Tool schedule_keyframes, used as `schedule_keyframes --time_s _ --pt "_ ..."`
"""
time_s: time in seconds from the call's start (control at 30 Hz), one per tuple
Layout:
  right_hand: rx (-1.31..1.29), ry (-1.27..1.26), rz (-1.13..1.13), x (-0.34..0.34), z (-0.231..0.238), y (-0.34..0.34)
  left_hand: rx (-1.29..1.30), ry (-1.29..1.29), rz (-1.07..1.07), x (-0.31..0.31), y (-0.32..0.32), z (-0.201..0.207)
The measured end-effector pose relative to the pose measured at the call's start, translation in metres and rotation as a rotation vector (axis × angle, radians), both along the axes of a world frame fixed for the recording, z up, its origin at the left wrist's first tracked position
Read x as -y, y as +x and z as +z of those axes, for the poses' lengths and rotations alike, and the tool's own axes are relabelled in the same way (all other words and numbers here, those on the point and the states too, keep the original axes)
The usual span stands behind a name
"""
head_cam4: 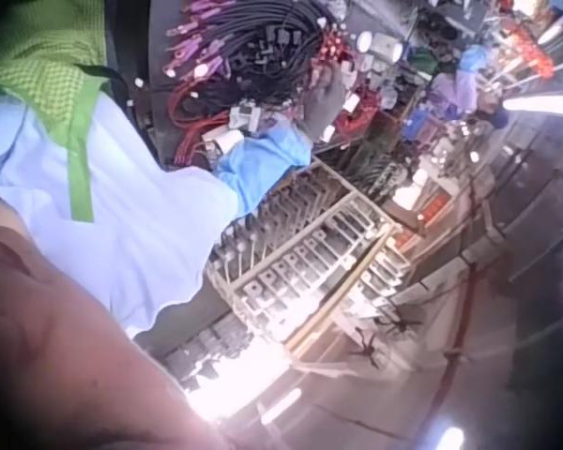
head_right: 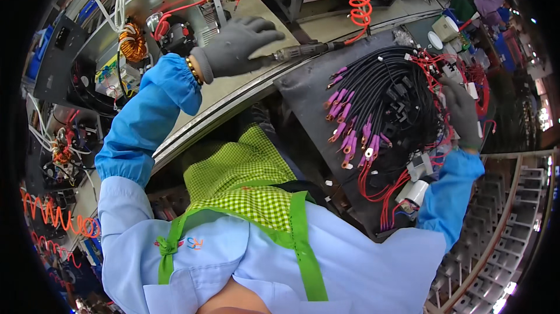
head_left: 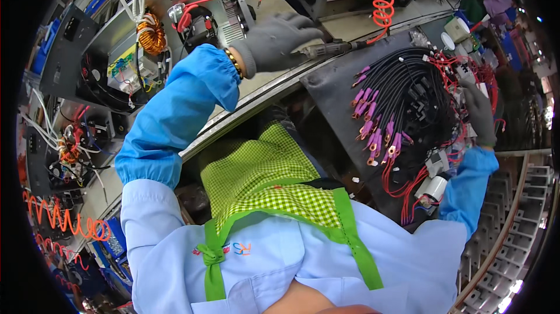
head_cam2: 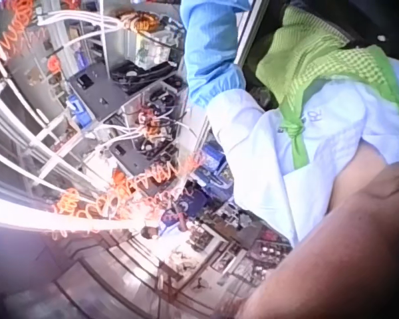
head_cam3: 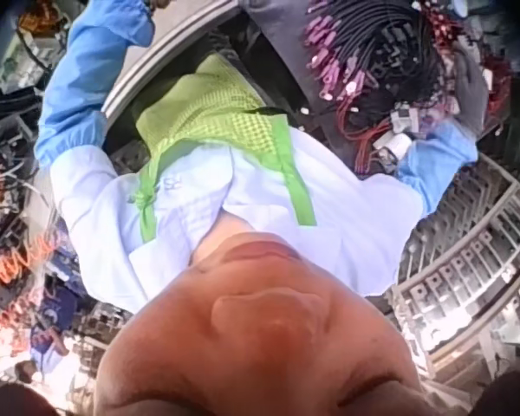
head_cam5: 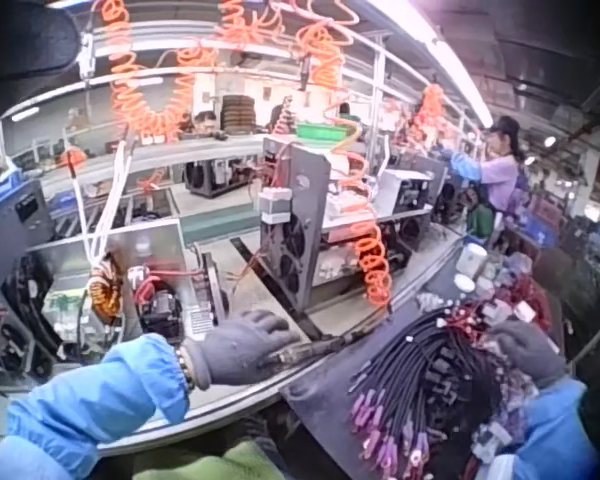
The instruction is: Assembling electronic components and wiring within a metal chassis using hand tools and air tools.
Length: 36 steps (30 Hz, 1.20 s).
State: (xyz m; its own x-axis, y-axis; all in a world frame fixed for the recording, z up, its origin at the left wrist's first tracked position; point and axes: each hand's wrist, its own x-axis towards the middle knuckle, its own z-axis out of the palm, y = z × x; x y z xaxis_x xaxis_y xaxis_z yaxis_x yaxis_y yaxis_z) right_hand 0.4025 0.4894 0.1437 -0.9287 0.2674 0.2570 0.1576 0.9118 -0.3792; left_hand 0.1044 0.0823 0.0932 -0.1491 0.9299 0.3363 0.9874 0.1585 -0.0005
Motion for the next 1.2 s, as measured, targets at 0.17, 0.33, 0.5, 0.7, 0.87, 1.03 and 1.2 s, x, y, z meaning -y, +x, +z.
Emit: schedule_keyframes --time_s 0.17,0.33,0.5,0.7,0.87,1.03,1.2 --pt "-0.203 0.155 -0.023 0.088 0.082 -0.014 0.546 0.138 -0.336 -0.058 0.061 0.006" --pt "-0.343 0.295 0.149 0.164 0.089 -0.072 0.705 0.492 -0.489 -0.125 0.133 -0.015" --pt "-0.374 0.176 0.304 0.194 0.083 -0.119 1.079 0.113 -0.381 -0.093 0.119 -0.07" --pt "0.13 -0.211 0.476 0.124 0.029 -0.143 1.258 -0.04 0.065 0.077 0.073 -0.057" --pt "0.32 0.351 0.509 0.067 -0.111 -0.183 0.991 -0.214 0.208 0.161 0.071 -0.03" --pt "0.432 0.578 0.681 0.047 -0.158 -0.209 1.116 -0.096 0.186 0.182 0.081 -0.016" --pt "0.567 0.519 0.738 0.053 -0.14 -0.218 1.332 0.136 0.085 0.198 0.091 -0.005"
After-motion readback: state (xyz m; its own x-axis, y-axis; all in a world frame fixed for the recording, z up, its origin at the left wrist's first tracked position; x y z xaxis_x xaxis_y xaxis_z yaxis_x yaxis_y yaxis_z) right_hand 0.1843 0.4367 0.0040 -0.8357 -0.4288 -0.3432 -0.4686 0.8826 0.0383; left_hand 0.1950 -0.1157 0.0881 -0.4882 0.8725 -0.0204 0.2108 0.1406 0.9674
